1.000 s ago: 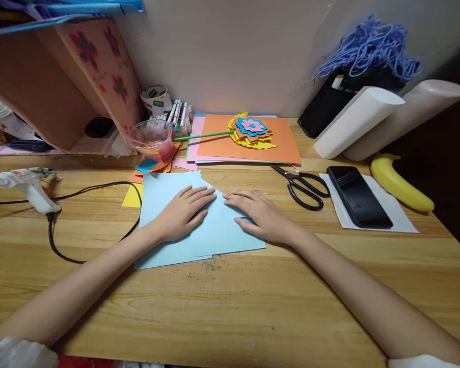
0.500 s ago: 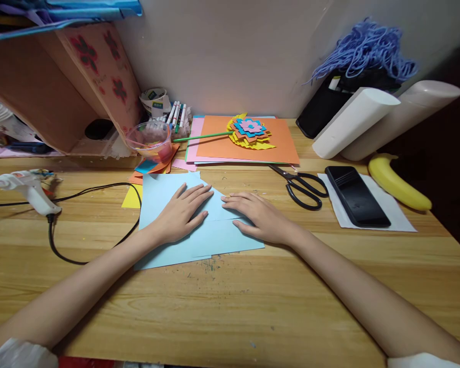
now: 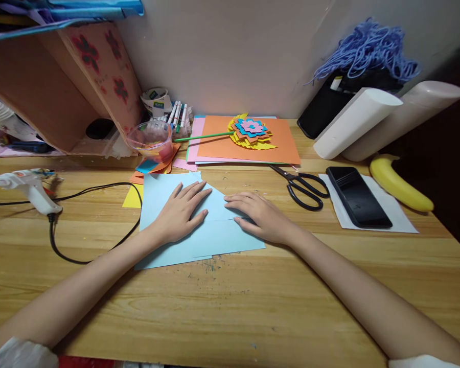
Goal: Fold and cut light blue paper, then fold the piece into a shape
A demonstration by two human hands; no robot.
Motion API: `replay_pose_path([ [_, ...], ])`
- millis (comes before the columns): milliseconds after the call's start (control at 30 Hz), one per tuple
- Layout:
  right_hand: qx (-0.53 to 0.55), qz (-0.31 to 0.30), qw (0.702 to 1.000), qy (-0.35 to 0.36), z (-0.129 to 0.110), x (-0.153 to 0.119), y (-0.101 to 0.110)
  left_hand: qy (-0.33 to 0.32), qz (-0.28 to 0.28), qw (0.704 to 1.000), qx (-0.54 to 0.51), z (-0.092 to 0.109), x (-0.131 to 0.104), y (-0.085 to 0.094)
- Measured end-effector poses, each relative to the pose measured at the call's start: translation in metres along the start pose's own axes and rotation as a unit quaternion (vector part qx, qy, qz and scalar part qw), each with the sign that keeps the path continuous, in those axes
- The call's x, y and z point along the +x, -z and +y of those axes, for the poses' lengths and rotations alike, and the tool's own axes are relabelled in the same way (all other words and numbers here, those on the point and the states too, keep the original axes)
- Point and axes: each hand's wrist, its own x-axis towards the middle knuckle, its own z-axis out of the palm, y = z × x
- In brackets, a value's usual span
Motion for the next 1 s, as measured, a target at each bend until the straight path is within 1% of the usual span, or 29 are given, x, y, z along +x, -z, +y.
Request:
replay_pose_path([
  [167,-0.001,-0.004,1.000,-0.005,0.0010,0.0001,-0.0009,0.066,0.028,0.997,0.029,-0.0003,-0.0005,-0.0042],
  [333,-0.007,-0.009,1.000,-0.005,0.0012,0.0005,-0.0008,0.098,0.050,0.993,0.043,-0.0019,-0.0001,-0.0075],
  [600,-0.006,-0.009,1.000,-0.009,0.0012,-0.0004,-0.0014,0.102,0.045,0.993,0.042,-0.0024,0.0006,-0.0089],
  [1000,-0.004,-0.010,1.000,-0.013,0.0014,0.0000,-0.0017,0.089,0.043,0.995,0.015,-0.0034,0.0006,-0.0078],
])
